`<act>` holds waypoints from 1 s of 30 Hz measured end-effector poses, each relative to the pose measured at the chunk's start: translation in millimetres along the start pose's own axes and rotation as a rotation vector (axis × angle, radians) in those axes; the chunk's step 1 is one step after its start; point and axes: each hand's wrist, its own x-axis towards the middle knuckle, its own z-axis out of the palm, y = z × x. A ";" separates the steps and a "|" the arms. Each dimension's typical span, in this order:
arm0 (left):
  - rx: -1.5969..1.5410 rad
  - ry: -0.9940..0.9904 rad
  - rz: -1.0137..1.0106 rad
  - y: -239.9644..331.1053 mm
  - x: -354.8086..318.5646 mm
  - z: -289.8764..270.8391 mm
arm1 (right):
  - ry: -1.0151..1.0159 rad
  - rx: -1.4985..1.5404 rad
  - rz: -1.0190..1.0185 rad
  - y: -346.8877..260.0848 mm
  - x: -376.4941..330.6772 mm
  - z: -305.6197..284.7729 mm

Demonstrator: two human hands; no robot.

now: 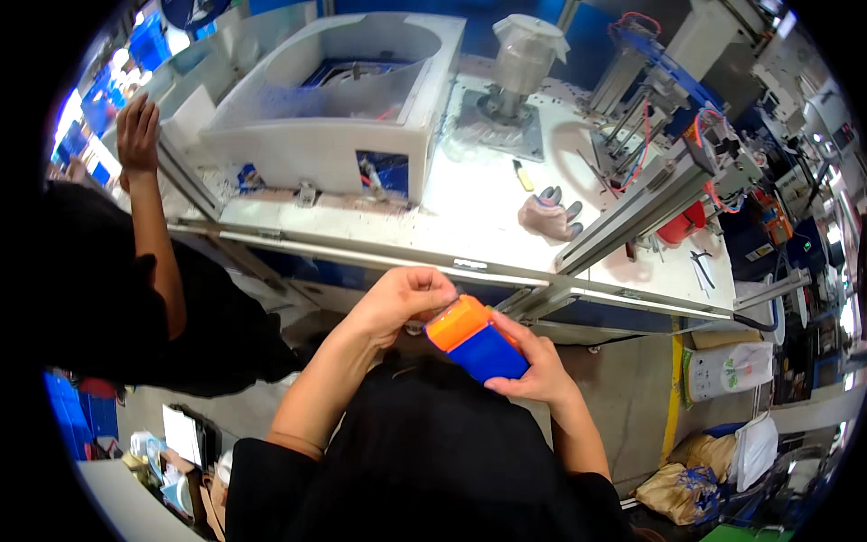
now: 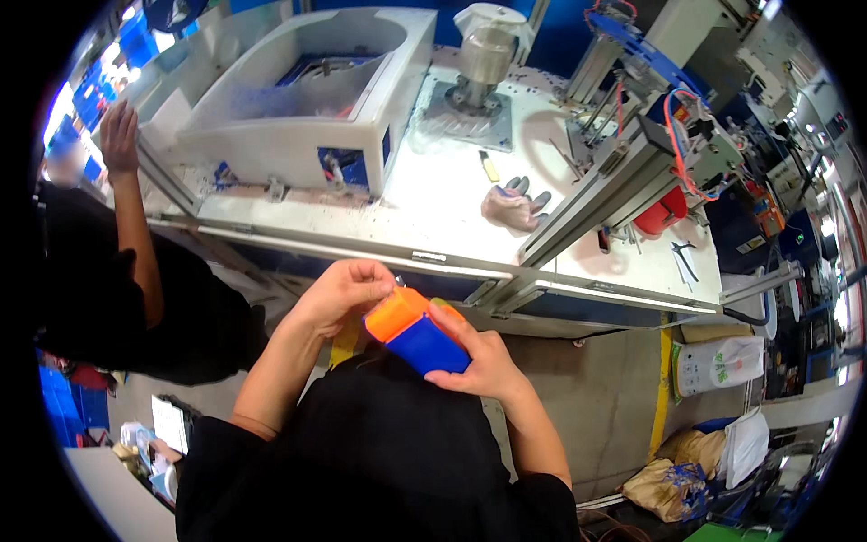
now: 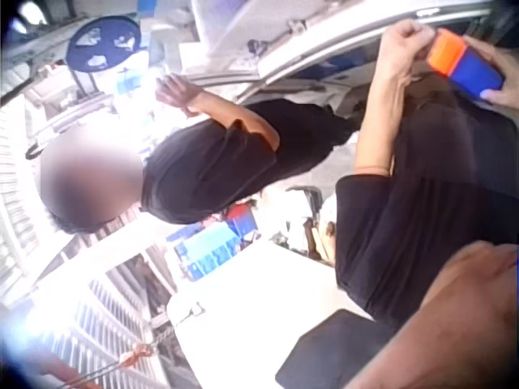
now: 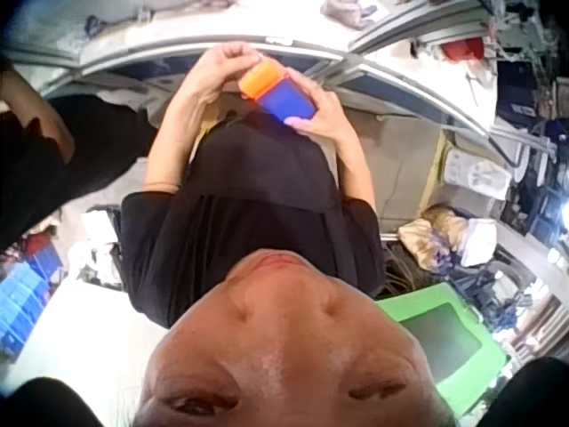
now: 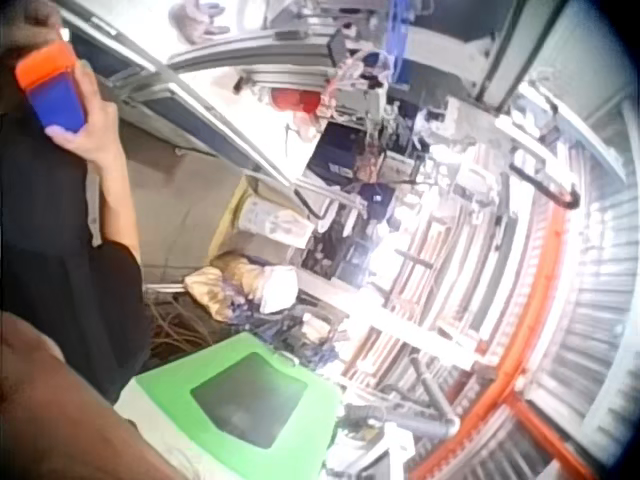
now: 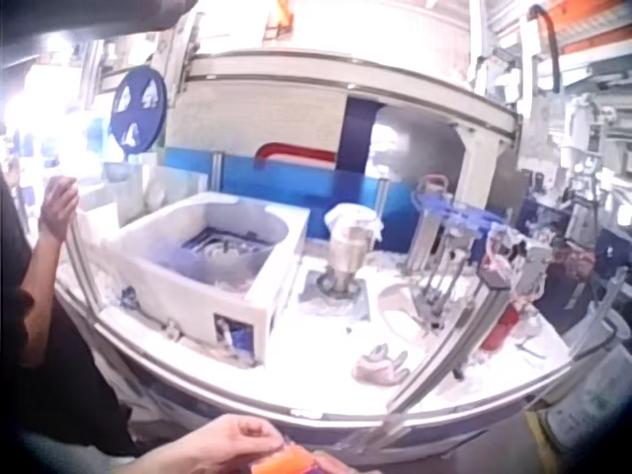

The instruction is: The person places a blue plastic bin on the floor and walks to a machine. They pick up a white plastic sheet and wrap it around a cylindrical component on the machine, securing it with a tie. The person then walks to a large bag and uses a metal tube to scoop blue pellets into it.

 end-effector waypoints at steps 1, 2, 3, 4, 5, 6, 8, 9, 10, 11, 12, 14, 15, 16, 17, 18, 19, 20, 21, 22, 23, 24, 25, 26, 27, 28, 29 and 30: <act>0.014 0.009 -0.004 5.0 0.2 0.5 | -0.009 0.023 0.008 1.3 1.9 1.4; 0.010 0.030 0.030 11.8 0.0 4.9 | -0.005 0.031 0.018 -0.5 7.2 -0.5; 0.035 0.065 0.059 12.8 0.8 4.8 | -0.008 0.051 0.041 -5.6 9.7 0.7; 0.058 0.100 0.088 14.0 1.7 3.9 | -0.008 0.033 0.062 -9.7 12.6 0.7; 0.082 0.136 0.119 15.5 2.6 2.3 | -0.009 0.016 0.083 -13.7 16.6 0.0; 0.114 0.119 0.139 17.2 2.0 -4.1 | -0.017 0.007 0.110 -17.6 17.6 1.8; 0.151 0.111 0.182 32.0 -1.3 -11.9 | -0.031 -0.082 0.150 -23.3 17.0 -3.7; 0.166 0.118 0.199 41.2 -1.9 -17.0 | -0.039 -0.126 0.176 -25.6 13.8 -7.9; 0.149 0.146 0.261 47.2 -0.6 -25.9 | -0.040 -0.155 0.205 -23.6 11.3 -11.6; 0.132 0.174 0.324 54.2 0.8 -36.4 | -0.017 -0.181 0.200 -17.5 5.4 -13.4; 0.125 0.207 0.401 68.3 3.4 -48.0 | 0.013 -0.162 0.265 -13.7 -1.9 -16.4; 0.161 0.248 0.519 90.1 -1.5 -58.3 | 0.070 -0.187 0.310 -6.8 -12.9 -22.1; 0.212 0.251 0.560 98.9 -3.6 -56.7 | 0.090 -0.216 0.315 -5.6 -13.7 -23.6; 0.250 0.247 0.569 103.4 -8.2 -48.8 | 0.108 -0.244 0.321 -5.6 -13.2 -24.1; 0.273 0.249 0.611 106.4 -11.2 -42.9 | 0.128 -0.271 0.329 -5.2 -12.2 -23.9; 0.299 0.252 0.660 110.5 -14.5 -37.4 | 0.145 -0.285 0.329 -3.9 -8.2 -24.1; 0.325 0.254 0.708 112.4 -16.3 -34.1 | 0.153 -0.291 0.313 -3.7 -5.8 -23.8; 0.339 0.251 0.719 112.7 -16.7 -32.5 | 0.162 -0.298 0.298 -4.0 -4.1 -23.4; 0.350 0.245 0.733 112.3 -14.9 -31.3 | 0.172 -0.309 0.284 -4.3 -3.0 -23.8; 0.361 0.239 0.747 111.7 -13.3 -29.5 | 0.185 -0.317 0.295 -4.9 -2.4 -23.5; 0.359 0.231 0.762 110.4 -12.6 -26.3 | 0.197 -0.324 0.307 -5.8 -1.8 -22.7; 0.356 0.226 0.772 107.6 -13.2 -22.6 | 0.206 -0.329 0.322 -7.6 -1.8 -20.8; 0.353 0.221 0.783 105.5 -13.3 -18.7 | 0.203 -0.312 0.350 -9.7 -0.9 -18.9; 0.377 0.228 0.822 106.1 -13.7 -13.6 | 0.200 -0.295 0.377 -12.2 0.5 -17.2; 0.395 0.257 0.827 108.7 -11.1 -13.0 | 0.197 -0.280 0.405 -13.0 0.6 -16.9; 0.414 0.287 0.832 113.8 -6.1 -14.0 | 0.194 -0.293 0.381 -13.5 -1.4 -17.1; 0.432 0.318 0.837 119.6 1.0 -16.9 | 0.192 -0.306 0.356 -14.4 -4.4 -16.8; 0.384 0.294 0.814 125.3 12.2 -32.6 | 0.178 -0.312 0.325 -16.1 -6.4 -15.5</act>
